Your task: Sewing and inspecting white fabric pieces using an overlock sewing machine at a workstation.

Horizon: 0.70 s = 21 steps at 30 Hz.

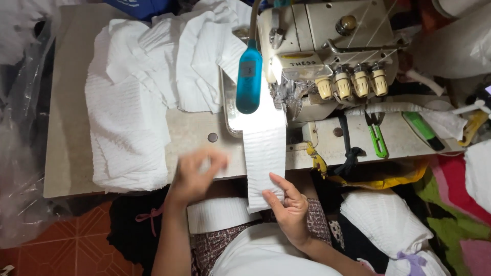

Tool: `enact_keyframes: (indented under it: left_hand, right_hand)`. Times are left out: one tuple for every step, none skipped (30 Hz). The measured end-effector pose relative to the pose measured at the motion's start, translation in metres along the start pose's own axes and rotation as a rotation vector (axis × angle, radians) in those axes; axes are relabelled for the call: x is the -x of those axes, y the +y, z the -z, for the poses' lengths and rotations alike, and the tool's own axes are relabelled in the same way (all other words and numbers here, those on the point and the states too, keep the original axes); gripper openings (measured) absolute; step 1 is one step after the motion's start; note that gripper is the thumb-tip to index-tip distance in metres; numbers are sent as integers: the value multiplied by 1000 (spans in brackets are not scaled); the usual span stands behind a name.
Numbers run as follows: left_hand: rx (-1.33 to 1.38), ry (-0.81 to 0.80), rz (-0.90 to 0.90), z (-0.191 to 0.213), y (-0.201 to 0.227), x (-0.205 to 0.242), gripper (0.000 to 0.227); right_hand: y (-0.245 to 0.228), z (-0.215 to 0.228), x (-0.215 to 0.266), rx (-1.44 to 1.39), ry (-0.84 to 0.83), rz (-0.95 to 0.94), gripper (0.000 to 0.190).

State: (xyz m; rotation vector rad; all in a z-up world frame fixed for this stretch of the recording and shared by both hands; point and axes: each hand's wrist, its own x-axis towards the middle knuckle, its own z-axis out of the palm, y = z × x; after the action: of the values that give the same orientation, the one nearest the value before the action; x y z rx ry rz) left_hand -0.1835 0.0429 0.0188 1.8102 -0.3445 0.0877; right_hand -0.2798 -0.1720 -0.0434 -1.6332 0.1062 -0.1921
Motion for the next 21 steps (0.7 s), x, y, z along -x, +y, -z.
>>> enact_keyframes:
  left_hand:
    - [339,-329,336,9,-4,28,17]
    - [339,-334,342,14,-17,50,17]
    - [178,-421,415,19,-31,71,20]
    - [15,-508,485,24,-44,92,26]
    - [17,-506,483,22,-103,110,26]
    - [-135,-286,610,24,-156,144,31]
    - [-288,-52,729,32,-201,191,37]
    - [-287,-43,730,29,-220,207,37]
    - [-205,132,955,27,-239,224,52]
    - [-114,314,1174,26,-258,241,68]
    - [-113,320,1173,20,-277,255,68]
    - [-41,215,1316,14,-297,269,77]
    - [35,103,1452,7,-318,279,86]
    - [36,106,1447,1,-315,279,86]
    - [172,126,1528,-3,-312,280,91]
    - [310,145,1604,-8,-309,280,96]
    - [305,140,1601,-7,-298,273,96]
    - [343,235,1637,-7,-288,266,100]
    - [381,330,1672,-7,-277,260,104]
    - [376,324,1670,-6,-287,269,104]
    - [321,407,1615,-4,-297,279,82]
  right_hand:
    - [0,1,-2,17,-9,30,40]
    - [-1,0,-3,16,-5,24,40]
    - [-2,1,-6,38,1,21,40]
    - [-4,1,-9,59,6,19,40]
    - [-3,1,-10,62,5,21,40]
    - [-1,1,-12,75,7,32,40]
    - [0,0,-14,84,3,46,40]
    - [-1,1,-15,84,-5,50,40]
    - [-2,0,-16,85,-1,58,40]
    - [-3,-1,-17,86,3,66,40]
    - [-5,-1,-18,83,-2,68,40]
    - [-7,-1,-19,110,9,75,40]
    - [-9,0,-21,139,24,85,40]
    - [-10,0,-24,138,23,90,40]
    - [-12,0,-26,138,35,103,39]
    - [-13,0,-28,137,48,115,39]
    - [-16,0,-29,136,55,117,39]
    - [-19,1,-31,165,68,99,39]
    - [-21,1,-32,195,81,81,39]
    - [-22,1,-36,194,88,80,39]
    - [-22,1,-38,183,72,92,39]
